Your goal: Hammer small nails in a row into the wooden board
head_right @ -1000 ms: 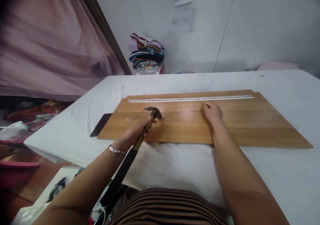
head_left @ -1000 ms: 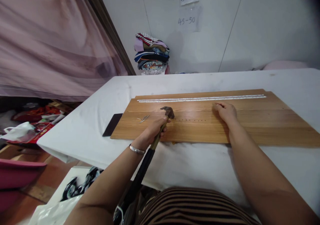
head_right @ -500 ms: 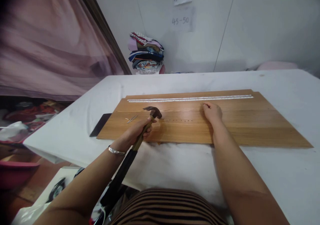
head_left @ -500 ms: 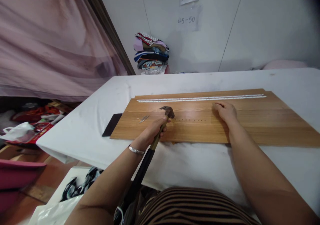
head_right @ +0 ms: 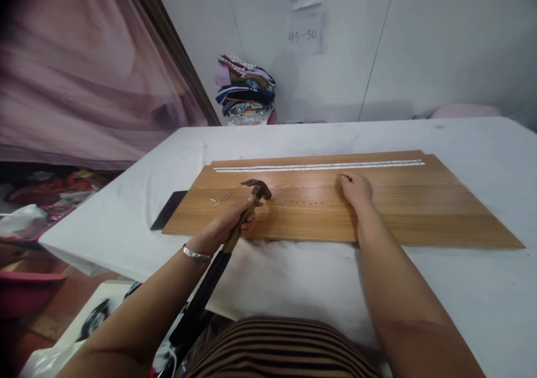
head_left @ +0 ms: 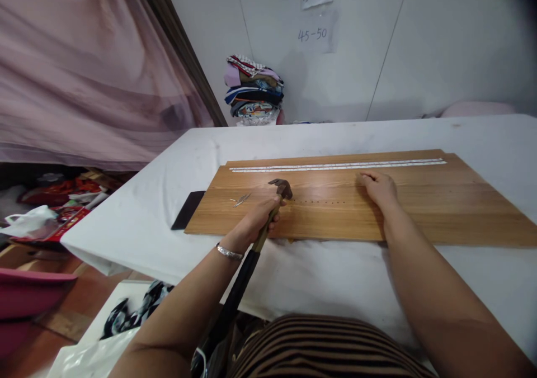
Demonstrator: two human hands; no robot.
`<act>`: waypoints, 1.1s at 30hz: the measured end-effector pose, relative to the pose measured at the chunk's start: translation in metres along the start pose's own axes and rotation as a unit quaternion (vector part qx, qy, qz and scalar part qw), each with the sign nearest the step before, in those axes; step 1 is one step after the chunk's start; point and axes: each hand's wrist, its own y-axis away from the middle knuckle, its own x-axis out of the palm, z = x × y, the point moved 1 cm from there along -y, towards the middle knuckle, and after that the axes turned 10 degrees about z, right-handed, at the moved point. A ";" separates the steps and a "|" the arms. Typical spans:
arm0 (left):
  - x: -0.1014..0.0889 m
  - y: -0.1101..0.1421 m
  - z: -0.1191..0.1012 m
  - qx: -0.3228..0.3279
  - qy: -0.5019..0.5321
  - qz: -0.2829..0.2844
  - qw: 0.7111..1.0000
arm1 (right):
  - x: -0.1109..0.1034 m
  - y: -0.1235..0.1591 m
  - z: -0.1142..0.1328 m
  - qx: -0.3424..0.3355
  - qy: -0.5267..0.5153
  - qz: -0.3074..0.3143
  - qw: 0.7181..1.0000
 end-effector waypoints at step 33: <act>0.004 0.003 -0.005 -0.001 0.008 0.005 1.000 | 0.000 0.000 -0.001 -0.008 -0.014 -0.004 1.000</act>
